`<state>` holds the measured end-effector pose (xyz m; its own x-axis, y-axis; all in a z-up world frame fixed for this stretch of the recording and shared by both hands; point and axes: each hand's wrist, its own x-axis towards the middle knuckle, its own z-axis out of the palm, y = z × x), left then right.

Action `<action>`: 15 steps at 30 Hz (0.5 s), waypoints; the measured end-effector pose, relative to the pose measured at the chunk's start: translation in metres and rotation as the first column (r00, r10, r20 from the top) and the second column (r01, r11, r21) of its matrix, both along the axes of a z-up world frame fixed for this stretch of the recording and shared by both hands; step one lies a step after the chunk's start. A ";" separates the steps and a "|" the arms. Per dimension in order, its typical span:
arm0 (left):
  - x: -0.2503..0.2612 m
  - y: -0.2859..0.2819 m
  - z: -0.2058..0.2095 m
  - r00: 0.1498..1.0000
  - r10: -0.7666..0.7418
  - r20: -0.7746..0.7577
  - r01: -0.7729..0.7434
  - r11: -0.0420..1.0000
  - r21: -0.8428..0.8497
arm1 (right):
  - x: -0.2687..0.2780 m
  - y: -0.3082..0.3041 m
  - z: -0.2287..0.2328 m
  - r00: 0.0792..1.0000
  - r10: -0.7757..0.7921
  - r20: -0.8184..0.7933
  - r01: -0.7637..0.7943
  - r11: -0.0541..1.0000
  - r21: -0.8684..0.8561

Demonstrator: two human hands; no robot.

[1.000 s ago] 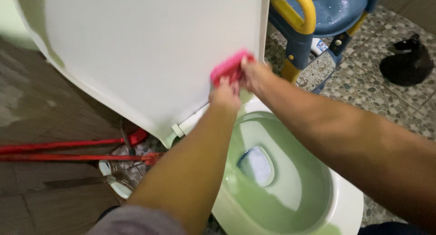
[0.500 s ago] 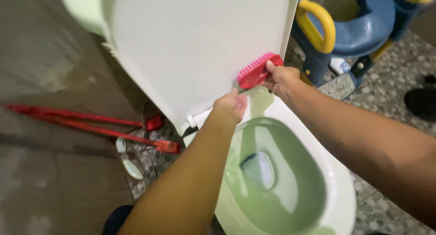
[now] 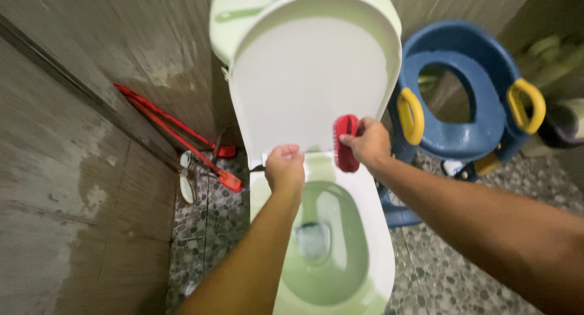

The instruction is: The person cleans a toilet by repeatedly scooping water from a blue bucket with a green scoop and pouring it over the toilet seat and rim. They use a red brush to scrub the seat and rim while rinsing with the water.

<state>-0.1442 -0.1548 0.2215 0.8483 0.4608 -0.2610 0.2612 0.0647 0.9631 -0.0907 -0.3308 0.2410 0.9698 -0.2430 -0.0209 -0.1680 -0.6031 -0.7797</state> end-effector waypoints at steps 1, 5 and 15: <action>-0.003 0.001 0.003 1.000 -0.008 -0.029 0.008 1.000 -0.005 | -0.002 0.004 0.005 1.000 0.005 -0.026 -0.006 1.000 -0.020; -0.011 -0.002 0.020 0.997 -0.011 -0.080 0.004 0.996 -0.090 | -0.003 0.013 0.012 0.996 0.078 0.034 -0.075 0.994 -0.079; -0.030 -0.109 0.002 0.976 0.212 -0.051 -0.214 0.976 -0.031 | 0.009 -0.058 -0.005 0.955 0.289 0.068 -0.278 0.951 -0.138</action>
<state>-0.1742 -0.2639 0.2234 0.7183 0.6190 -0.3176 0.2824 0.1577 0.9462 -0.0816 -0.3883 0.2361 0.9958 0.0468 0.0787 0.0886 -0.7097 -0.6990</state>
